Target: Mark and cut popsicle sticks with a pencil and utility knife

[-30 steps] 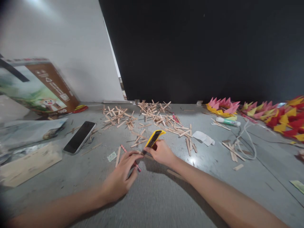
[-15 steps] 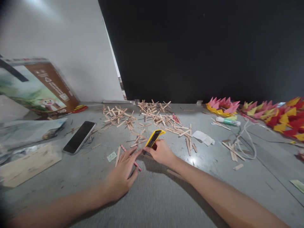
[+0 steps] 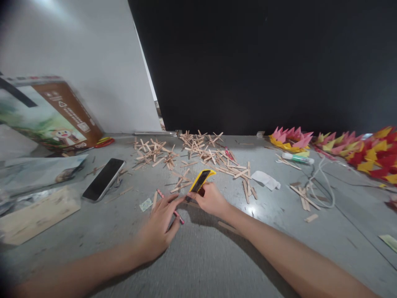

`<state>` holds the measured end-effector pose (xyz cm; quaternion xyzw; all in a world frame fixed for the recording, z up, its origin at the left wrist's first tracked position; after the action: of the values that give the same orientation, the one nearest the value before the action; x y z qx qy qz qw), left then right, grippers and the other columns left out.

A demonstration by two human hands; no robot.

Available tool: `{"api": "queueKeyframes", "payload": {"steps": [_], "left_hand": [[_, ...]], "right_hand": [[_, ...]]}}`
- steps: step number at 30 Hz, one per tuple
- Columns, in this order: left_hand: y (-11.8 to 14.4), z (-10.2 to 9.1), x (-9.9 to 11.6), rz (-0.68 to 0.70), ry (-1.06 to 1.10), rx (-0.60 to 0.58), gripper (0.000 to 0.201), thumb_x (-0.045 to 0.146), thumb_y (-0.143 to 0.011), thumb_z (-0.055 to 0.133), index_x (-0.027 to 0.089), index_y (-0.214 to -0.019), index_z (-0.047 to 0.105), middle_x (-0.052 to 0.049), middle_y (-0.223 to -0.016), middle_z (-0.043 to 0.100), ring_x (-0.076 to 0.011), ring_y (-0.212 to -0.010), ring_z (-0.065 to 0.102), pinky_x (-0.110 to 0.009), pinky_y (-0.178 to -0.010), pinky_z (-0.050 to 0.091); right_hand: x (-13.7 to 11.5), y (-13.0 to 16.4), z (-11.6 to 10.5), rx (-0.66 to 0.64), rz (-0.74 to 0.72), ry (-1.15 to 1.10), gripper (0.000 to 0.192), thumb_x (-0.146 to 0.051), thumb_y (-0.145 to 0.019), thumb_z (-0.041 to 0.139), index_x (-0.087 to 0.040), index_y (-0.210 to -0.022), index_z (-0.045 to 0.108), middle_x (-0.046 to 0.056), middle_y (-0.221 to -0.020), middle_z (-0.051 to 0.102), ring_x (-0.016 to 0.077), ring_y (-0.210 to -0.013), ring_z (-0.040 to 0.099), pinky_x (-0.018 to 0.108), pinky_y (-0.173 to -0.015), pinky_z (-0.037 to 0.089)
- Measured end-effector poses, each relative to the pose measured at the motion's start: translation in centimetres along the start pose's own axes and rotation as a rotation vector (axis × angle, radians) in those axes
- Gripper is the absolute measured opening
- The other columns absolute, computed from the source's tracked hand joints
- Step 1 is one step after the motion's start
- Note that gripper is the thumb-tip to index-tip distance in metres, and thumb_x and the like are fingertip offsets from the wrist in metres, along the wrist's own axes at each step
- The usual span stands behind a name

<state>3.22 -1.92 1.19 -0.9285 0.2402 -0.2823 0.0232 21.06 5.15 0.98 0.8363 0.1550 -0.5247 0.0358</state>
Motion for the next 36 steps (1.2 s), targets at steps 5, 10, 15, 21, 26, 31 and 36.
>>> {"api": "queueKeyframes", "payload": {"steps": [5, 10, 15, 21, 26, 31, 36], "left_hand": [[0.0, -0.1, 0.0, -0.006, 0.017, 0.022, 0.051, 0.014, -0.099, 0.051, 0.022, -0.149, 0.057, -0.016, -0.151, 0.056, -0.0341, -0.147, 0.048, -0.066, -0.124, 0.036], [0.0, -0.4, 0.2, 0.0, 0.033, 0.029, 0.049, 0.013, -0.098, 0.051, 0.022, -0.145, 0.06, -0.016, -0.148, 0.058, -0.0338, -0.145, 0.05, -0.064, -0.123, 0.039], [-0.1, -0.6, 0.6, 0.021, 0.02, 0.019, 0.046, 0.012, -0.098, 0.05, 0.022, -0.142, 0.062, -0.015, -0.144, 0.061, -0.0333, -0.143, 0.051, -0.062, -0.122, 0.041], [-0.1, -0.9, 0.7, 0.023, -0.008, 0.057, 0.043, 0.013, -0.099, 0.05, 0.021, -0.14, 0.061, -0.015, -0.142, 0.061, -0.0338, -0.141, 0.051, -0.063, -0.122, 0.039], [-0.2, -1.5, 1.6, 0.083, 0.056, 0.059, 0.035, 0.009, -0.099, 0.047, 0.022, -0.127, 0.063, -0.012, -0.129, 0.068, -0.0291, -0.127, 0.06, -0.06, -0.12, 0.04], [0.0, -1.2, 2.4, 0.146, 0.133, -0.02, 0.038, 0.009, -0.096, 0.05, 0.023, -0.129, 0.063, -0.012, -0.128, 0.068, -0.028, -0.124, 0.06, -0.053, -0.114, 0.048], [0.2, -1.0, 2.1, 0.147, 0.135, -0.014, 0.038, 0.008, -0.098, 0.048, 0.023, -0.129, 0.063, -0.012, -0.133, 0.065, -0.0285, -0.13, 0.058, -0.053, -0.115, 0.048]], "right_hand": [[0.0, 0.0, -0.1, 0.009, -0.004, 0.011, 0.025, -0.04, -0.093, 0.073, -0.016, -0.088, 0.08, 0.007, -0.079, 0.077, 0.0219, -0.073, 0.068, 0.03, -0.066, 0.054], [0.0, 0.0, 0.0, -0.002, -0.003, 0.016, 0.028, -0.042, -0.094, 0.074, -0.016, -0.087, 0.08, 0.007, -0.078, 0.077, 0.0208, -0.071, 0.068, 0.029, -0.065, 0.053], [-0.1, 0.0, 0.0, -0.008, -0.006, 0.025, 0.027, -0.04, -0.094, 0.071, -0.015, -0.086, 0.079, 0.007, -0.078, 0.076, 0.0193, -0.069, 0.065, 0.028, -0.064, 0.051], [-0.2, -0.1, 0.0, -0.01, -0.004, 0.039, 0.028, -0.041, -0.094, 0.069, -0.016, -0.085, 0.076, 0.005, -0.076, 0.073, 0.0168, -0.065, 0.06, 0.027, -0.061, 0.047], [0.3, -0.1, 0.1, -0.007, 0.011, 0.056, 0.028, -0.04, -0.093, 0.07, -0.016, -0.078, 0.072, 0.003, -0.068, 0.069, 0.0165, -0.062, 0.058, 0.027, -0.059, 0.044], [-0.2, -0.1, 0.1, -0.008, -0.031, 0.016, 0.025, -0.038, -0.095, 0.07, -0.016, -0.087, 0.077, 0.007, -0.081, 0.078, 0.0212, -0.073, 0.068, 0.03, -0.066, 0.051], [-0.4, -0.1, 0.1, -0.009, -0.034, 0.009, 0.023, -0.036, -0.094, 0.07, -0.016, -0.086, 0.077, 0.008, -0.083, 0.079, 0.0209, -0.072, 0.068, 0.029, -0.066, 0.051]]}}
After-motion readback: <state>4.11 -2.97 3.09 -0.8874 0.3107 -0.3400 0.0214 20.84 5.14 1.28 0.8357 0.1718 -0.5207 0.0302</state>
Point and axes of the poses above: each hand's wrist, its own y-axis away from the middle knuckle, its own z-axis out of the palm, x = y × z, the point moved 7 cm from there along -y, towards the middle knuckle
